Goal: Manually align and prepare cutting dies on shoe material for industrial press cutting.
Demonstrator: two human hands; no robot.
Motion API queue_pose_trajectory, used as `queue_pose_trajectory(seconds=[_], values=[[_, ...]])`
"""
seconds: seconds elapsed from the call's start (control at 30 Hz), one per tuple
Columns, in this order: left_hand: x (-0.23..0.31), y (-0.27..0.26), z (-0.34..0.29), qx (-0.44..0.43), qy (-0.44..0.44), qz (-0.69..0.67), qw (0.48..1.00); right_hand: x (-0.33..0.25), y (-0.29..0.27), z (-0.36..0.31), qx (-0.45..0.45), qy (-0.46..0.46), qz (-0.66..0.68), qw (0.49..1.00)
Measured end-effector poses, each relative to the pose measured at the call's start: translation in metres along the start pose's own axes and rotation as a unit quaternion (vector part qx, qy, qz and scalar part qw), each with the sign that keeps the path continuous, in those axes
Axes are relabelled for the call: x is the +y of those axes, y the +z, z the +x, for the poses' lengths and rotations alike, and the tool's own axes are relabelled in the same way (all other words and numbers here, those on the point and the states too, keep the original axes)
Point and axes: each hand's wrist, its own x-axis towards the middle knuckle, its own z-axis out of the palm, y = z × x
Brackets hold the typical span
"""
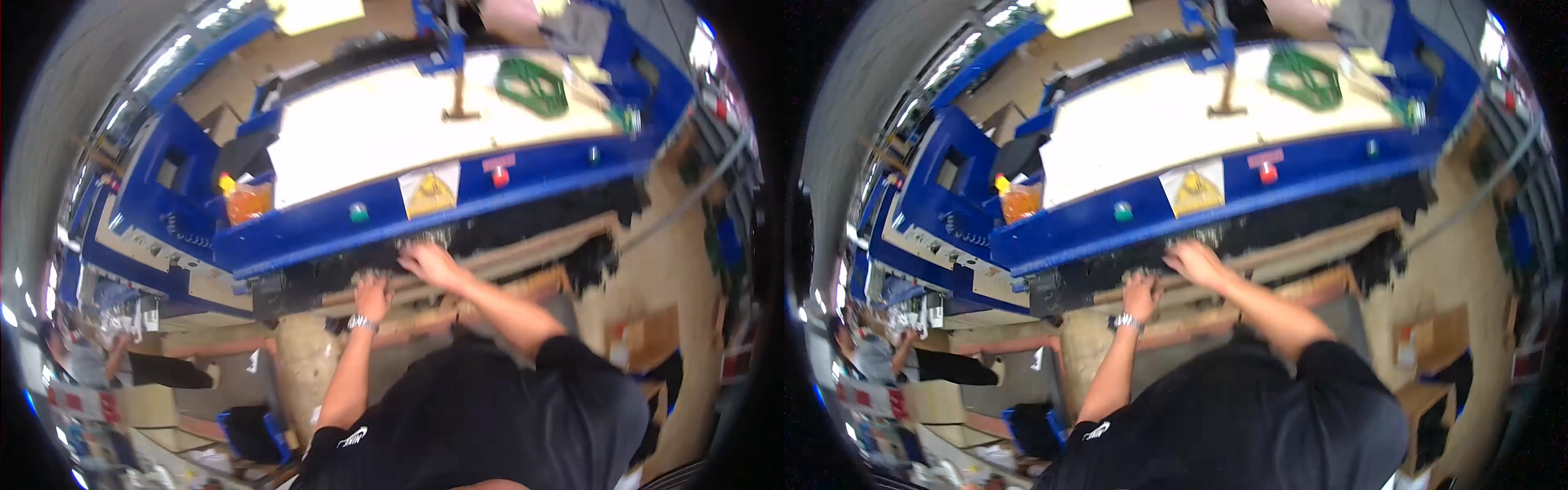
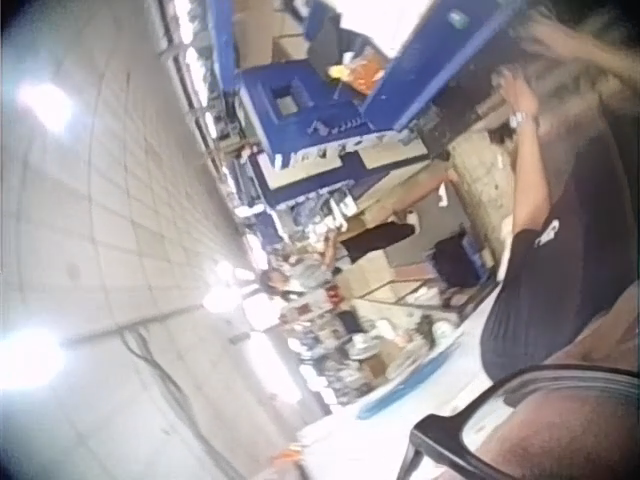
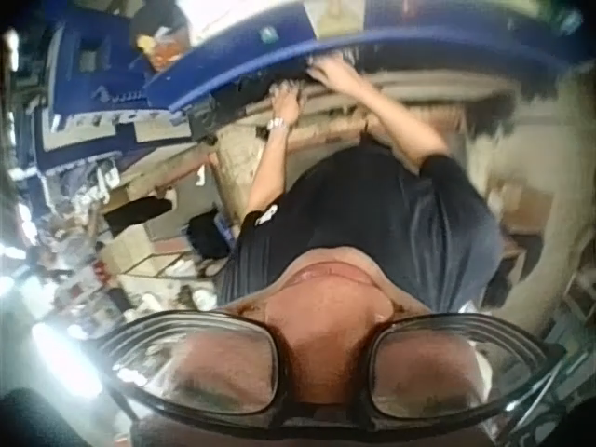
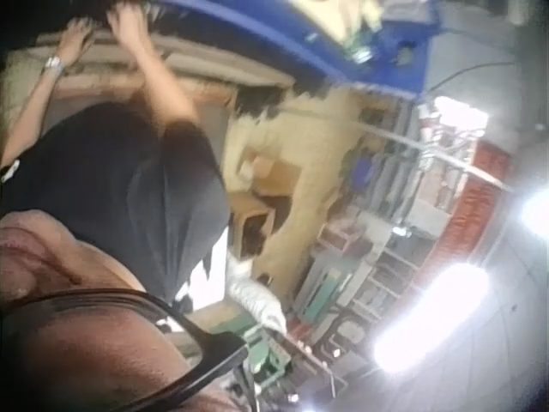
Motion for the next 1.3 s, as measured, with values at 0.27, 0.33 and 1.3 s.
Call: queue_pose_trajectory(seconds=[0.27,0.33,1.3], values=[[-0.003,-0.011,0.007,0.024,-0.021,-0.001,0.999,0.052,-0.058,-0.085,-0.117,0.172,-0.254,0.944],[0.001,-0.01,0.009,0.031,-0.024,-0.004,0.999,0.052,-0.055,-0.083,-0.112,0.175,-0.278,0.938],[-0.048,-0.01,-0.095,0.107,-0.248,-0.483,0.833,0.005,-0.031,-0.084,-0.095,-0.068,-0.159,0.98]])
